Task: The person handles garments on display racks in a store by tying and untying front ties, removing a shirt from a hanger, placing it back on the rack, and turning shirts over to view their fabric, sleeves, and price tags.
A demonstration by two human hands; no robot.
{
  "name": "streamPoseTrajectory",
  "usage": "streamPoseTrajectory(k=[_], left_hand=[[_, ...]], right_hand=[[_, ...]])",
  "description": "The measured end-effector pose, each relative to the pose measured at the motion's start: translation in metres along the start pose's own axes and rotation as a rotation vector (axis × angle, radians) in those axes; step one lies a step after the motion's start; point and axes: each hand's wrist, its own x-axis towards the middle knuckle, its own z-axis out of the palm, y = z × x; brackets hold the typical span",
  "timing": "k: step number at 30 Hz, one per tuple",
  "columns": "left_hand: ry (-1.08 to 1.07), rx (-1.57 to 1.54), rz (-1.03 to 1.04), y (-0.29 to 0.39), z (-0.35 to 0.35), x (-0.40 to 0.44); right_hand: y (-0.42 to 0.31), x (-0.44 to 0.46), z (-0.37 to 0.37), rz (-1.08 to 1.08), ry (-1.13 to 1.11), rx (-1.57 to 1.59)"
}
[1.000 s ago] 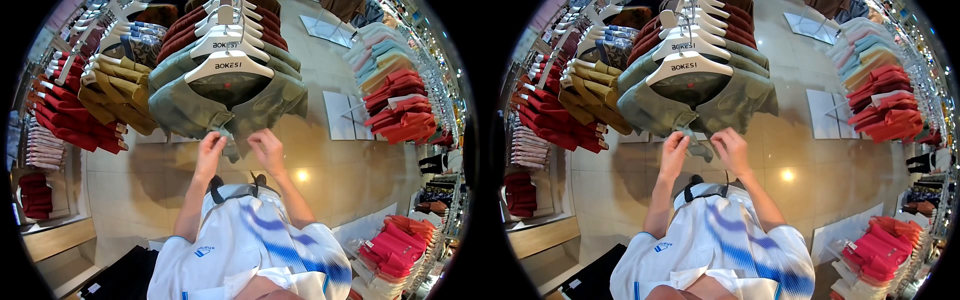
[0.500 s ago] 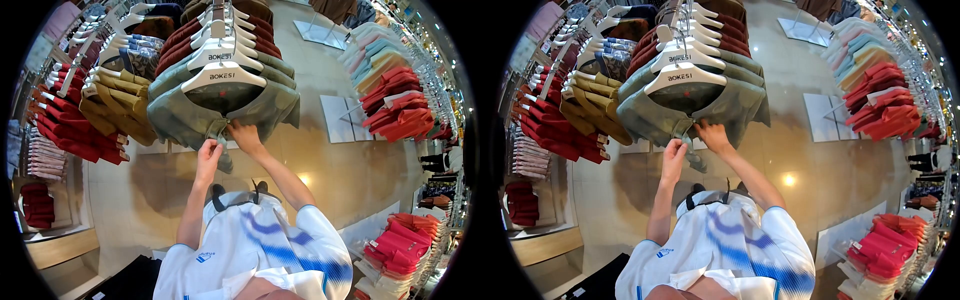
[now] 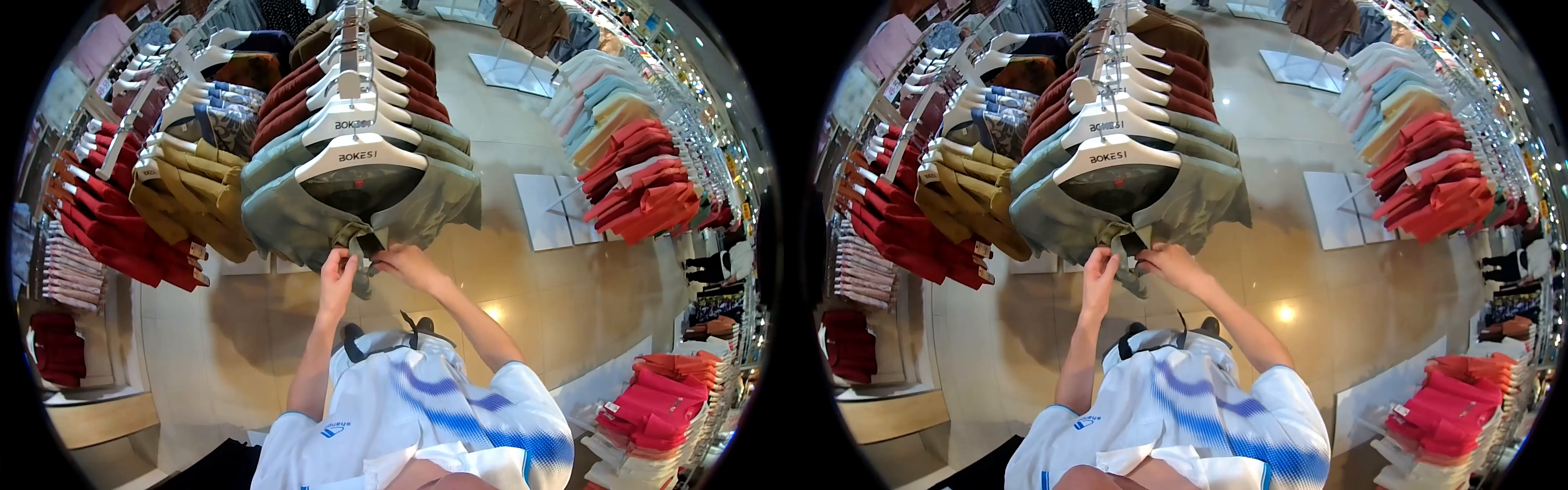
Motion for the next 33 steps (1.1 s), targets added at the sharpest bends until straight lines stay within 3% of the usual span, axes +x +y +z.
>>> streamPoseTrajectory(k=[2,4,7,9,19,29,33], left_hand=[[-0.013,0.016,0.021,-0.001,0.005,0.0],[-0.023,0.032,0.042,-0.002,0.008,0.0],[-0.06,0.146,0.046,-0.001,0.013,0.001],[-0.043,0.032,0.008,-0.001,0.02,0.0],[-0.168,0.012,-0.13,-0.007,0.01,0.002],[-0.155,0.073,-0.077,0.005,0.012,0.0],[-0.196,-0.046,-0.102,0.009,0.01,-0.002]], right_hand=[[-0.011,-0.006,-0.001,0.008,0.077,-0.009],[-0.022,-0.01,0.003,0.046,0.299,0.125],[-0.033,-0.014,0.009,0.051,0.383,0.092],[-0.038,-0.015,0.008,0.036,0.433,0.085],[-0.045,-0.017,0.0,0.116,0.371,0.207],[-0.056,-0.012,-0.01,0.148,0.364,0.244],[-0.058,-0.011,-0.009,0.18,0.363,0.324]])
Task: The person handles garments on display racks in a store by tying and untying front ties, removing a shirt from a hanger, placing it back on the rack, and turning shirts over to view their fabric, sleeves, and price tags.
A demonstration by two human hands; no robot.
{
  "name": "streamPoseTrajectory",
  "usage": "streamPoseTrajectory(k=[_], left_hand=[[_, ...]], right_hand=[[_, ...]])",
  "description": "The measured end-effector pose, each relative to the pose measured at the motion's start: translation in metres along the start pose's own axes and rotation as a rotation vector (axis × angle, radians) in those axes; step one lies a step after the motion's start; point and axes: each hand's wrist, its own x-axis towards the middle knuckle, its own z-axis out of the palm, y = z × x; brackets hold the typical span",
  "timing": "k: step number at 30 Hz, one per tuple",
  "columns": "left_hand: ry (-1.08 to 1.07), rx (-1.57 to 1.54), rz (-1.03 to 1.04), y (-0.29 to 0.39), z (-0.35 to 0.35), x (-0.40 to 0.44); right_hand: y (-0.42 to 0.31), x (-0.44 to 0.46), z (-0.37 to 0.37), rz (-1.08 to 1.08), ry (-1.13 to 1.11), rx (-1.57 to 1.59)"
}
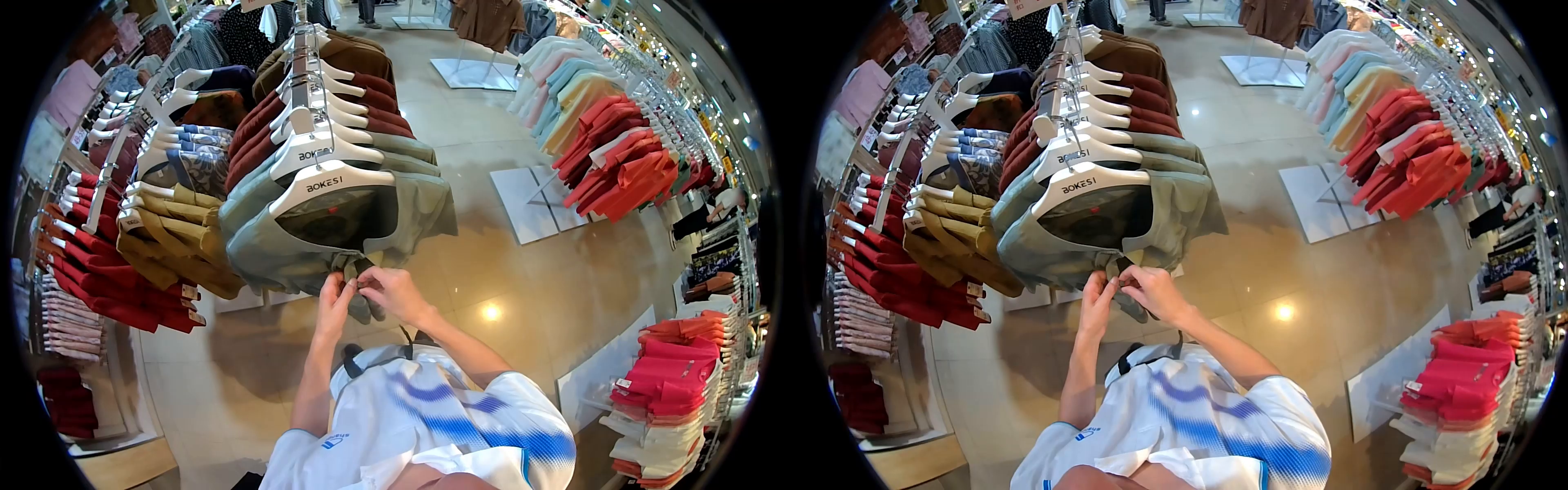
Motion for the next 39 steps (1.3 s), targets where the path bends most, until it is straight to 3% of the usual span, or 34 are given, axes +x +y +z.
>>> streamPoseTrajectory(k=[4,17,25,34,37,39], left_hand=[[-0.049,-0.175,-0.042,-0.005,-0.005,0.001],[-0.043,-0.208,-0.093,-0.012,-0.003,0.0],[-0.192,-0.793,-0.165,-0.014,-0.013,0.004],[-0.165,-0.619,-0.238,-0.012,-0.021,0.001],[-0.161,-0.51,-0.21,0.01,-0.014,0.0],[-0.216,-0.38,-0.152,0.0,-0.021,0.005]], right_hand=[[-0.004,0.003,-0.009,-0.041,-0.054,-0.041],[-0.001,0.003,-0.005,-0.138,-0.01,-0.16],[0.0,0.0,0.005,-0.306,0.08,-0.372],[0.0,0.0,0.006,-0.334,0.086,-0.422],[-0.005,0.011,0.0,-0.282,0.089,-0.277],[-0.01,0.018,-0.012,-0.238,-0.076,-0.258]])
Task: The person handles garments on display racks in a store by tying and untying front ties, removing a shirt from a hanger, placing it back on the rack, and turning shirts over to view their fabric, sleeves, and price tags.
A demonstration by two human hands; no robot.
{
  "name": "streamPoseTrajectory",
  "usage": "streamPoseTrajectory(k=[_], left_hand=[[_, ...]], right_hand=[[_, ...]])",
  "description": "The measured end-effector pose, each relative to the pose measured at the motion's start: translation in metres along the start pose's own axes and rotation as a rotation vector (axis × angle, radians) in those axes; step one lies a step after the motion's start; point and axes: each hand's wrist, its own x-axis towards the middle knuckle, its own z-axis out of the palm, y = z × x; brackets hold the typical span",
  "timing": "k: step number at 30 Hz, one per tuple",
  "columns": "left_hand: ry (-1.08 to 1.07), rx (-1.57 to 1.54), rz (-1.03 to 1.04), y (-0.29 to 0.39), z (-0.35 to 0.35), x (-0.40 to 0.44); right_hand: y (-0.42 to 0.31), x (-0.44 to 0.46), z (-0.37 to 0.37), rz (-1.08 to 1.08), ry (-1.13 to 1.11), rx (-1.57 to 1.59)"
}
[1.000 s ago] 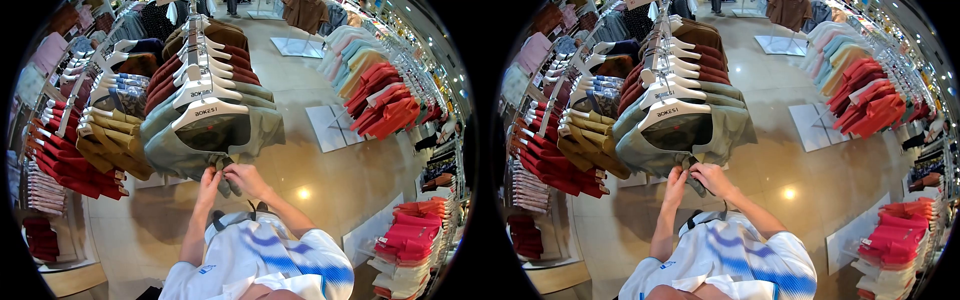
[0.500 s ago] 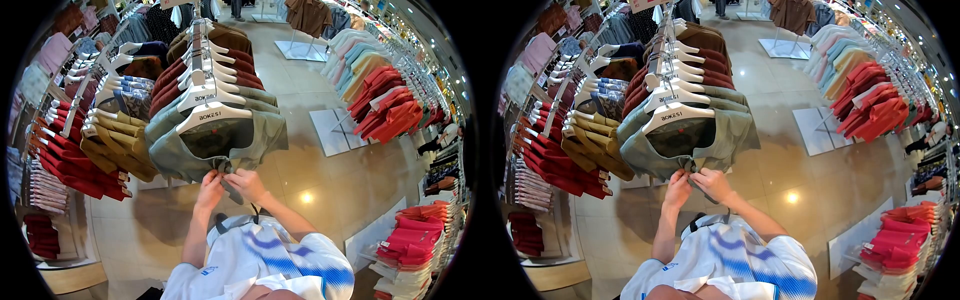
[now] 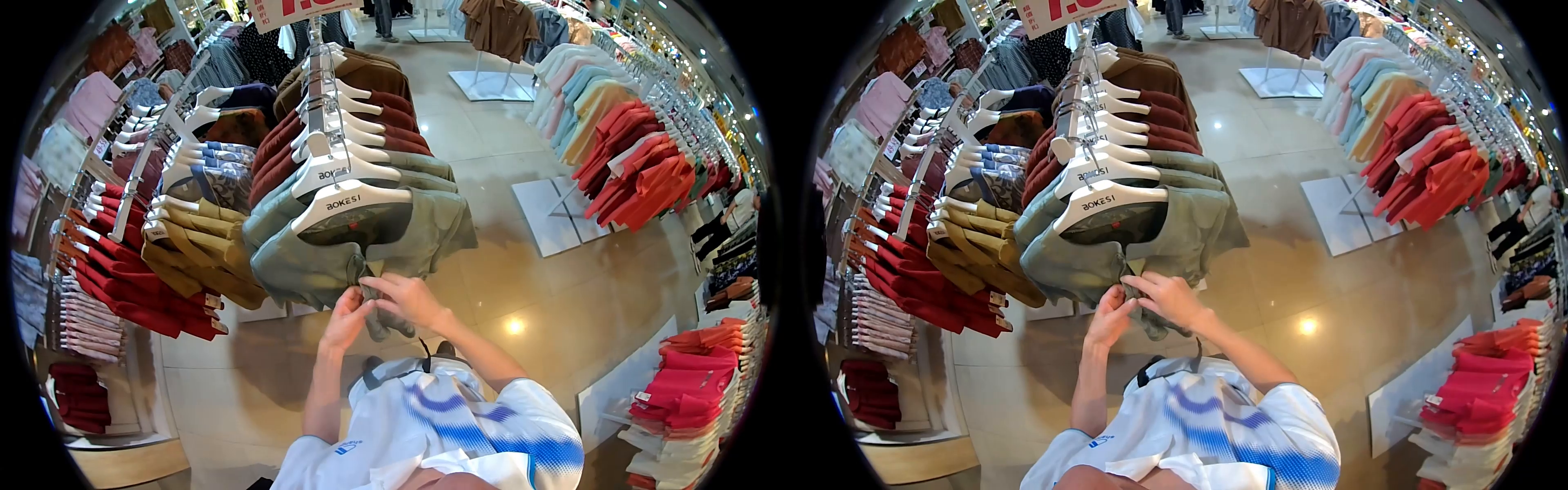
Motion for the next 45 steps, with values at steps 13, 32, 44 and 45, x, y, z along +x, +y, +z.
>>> streamPoseTrajectory(k=[13,32,44,45], left_hand=[[0.062,0.363,0.099,-0.002,0.003,-0.006],[0.207,1.155,0.79,0.008,0.029,-0.01],[0.155,0.515,0.303,0.009,0.013,-0.012],[0.137,0.491,0.225,0.012,0.01,-0.011]], right_hand=[[0.007,0.009,-0.003,-0.2,-0.16,-0.383],[-0.002,0.013,-0.008,-0.112,0.028,-0.146],[-0.004,0.012,-0.01,-0.214,0.03,-0.196],[-0.002,0.012,-0.009,-0.242,0.032,-0.181]])
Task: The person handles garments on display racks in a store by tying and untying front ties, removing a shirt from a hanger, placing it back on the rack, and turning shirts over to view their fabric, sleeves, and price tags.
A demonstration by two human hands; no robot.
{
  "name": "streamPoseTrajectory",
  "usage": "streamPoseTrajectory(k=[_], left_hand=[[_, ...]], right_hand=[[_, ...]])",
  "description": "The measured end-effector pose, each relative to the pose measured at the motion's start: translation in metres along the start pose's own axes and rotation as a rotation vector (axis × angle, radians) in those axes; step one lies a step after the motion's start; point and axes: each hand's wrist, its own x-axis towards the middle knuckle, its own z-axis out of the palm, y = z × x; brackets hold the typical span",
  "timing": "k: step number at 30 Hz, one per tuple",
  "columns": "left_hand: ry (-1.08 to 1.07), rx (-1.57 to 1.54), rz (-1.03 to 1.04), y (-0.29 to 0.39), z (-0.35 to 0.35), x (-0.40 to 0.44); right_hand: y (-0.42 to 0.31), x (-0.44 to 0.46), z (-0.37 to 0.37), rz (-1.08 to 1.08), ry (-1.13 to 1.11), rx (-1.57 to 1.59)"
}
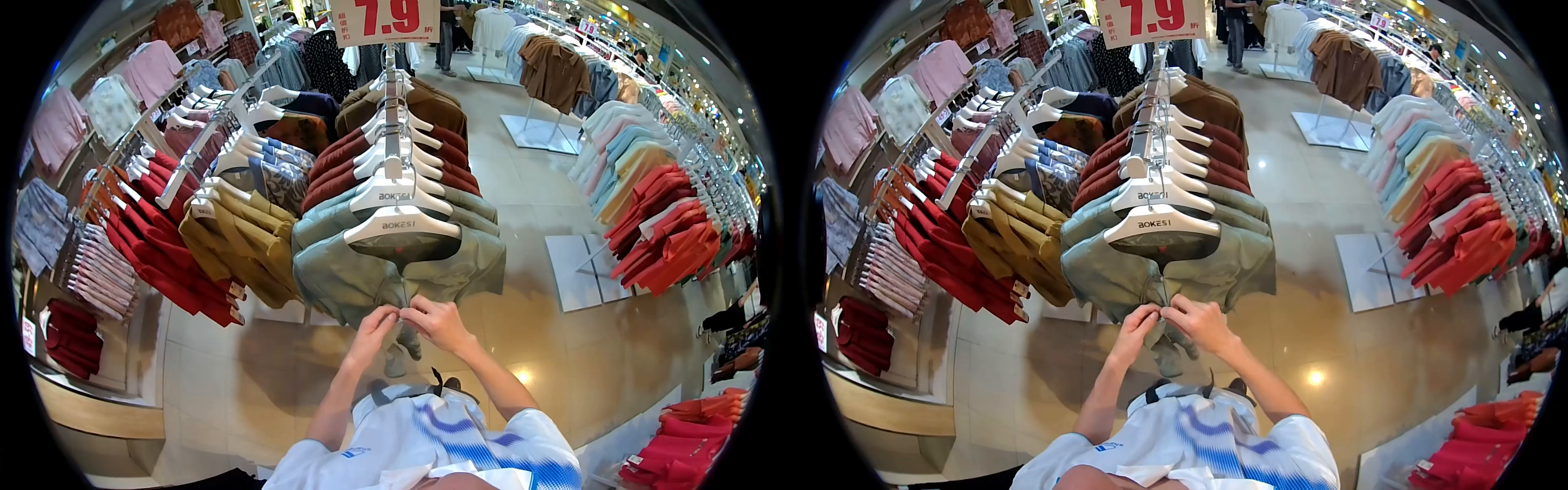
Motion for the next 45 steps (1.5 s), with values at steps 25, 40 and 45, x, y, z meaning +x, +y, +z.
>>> streamPoseTrajectory(k=[25,40,45], left_hand=[[0.212,-0.566,-0.215,-0.011,-0.004,0.02],[-0.071,-0.194,-0.096,-0.112,-0.021,0.001],[0.128,0.415,-0.079,-0.168,0.008,0.013]], right_hand=[[0.005,-0.046,0.085,0.563,0.147,0.381],[0.01,-0.06,0.062,0.798,0.232,0.75],[0.003,-0.055,0.052,0.745,0.2,0.722]])
